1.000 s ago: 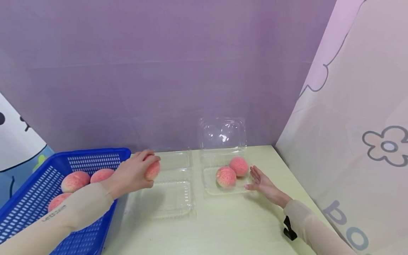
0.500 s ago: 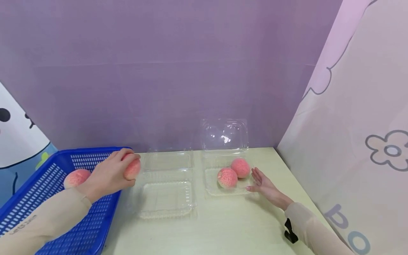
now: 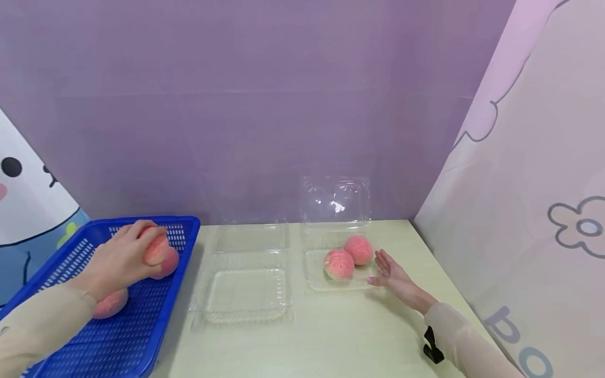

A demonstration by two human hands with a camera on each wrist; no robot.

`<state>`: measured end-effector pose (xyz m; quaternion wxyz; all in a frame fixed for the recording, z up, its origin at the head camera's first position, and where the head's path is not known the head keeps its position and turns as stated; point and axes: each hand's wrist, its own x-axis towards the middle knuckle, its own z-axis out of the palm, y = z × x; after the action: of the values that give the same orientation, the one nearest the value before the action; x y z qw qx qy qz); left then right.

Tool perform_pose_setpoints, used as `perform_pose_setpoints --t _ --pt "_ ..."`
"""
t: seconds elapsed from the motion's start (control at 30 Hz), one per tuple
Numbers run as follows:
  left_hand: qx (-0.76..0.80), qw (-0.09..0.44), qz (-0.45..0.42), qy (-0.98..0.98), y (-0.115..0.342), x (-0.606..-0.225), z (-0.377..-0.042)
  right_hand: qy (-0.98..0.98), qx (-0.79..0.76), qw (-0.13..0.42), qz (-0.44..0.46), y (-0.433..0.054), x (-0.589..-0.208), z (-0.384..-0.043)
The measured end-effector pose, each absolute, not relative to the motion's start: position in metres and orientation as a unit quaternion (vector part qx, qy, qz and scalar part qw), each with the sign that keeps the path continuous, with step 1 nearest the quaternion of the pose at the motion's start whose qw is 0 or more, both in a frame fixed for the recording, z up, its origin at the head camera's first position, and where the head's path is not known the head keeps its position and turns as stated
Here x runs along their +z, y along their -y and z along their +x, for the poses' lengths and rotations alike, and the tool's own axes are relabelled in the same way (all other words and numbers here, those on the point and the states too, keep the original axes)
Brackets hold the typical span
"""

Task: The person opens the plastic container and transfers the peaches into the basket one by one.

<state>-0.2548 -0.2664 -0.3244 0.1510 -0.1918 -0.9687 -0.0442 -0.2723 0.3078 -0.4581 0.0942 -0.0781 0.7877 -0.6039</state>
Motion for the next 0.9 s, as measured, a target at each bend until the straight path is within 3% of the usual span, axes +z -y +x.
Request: perform_pose_setpoints --t 0.63,0.9 --pt "0.001 0.08 -0.244 0.966 0.297 -0.378 -0.259 -0.788 -0.604 0.1 -0.074 -0.309 -0.459 -0.271" --pt "0.013 0.074 -0.272 0.959 0.3 -0.393 -0.262 -0.786 -0.607 0.097 -0.075 -0.307 -0.457 -0.271"
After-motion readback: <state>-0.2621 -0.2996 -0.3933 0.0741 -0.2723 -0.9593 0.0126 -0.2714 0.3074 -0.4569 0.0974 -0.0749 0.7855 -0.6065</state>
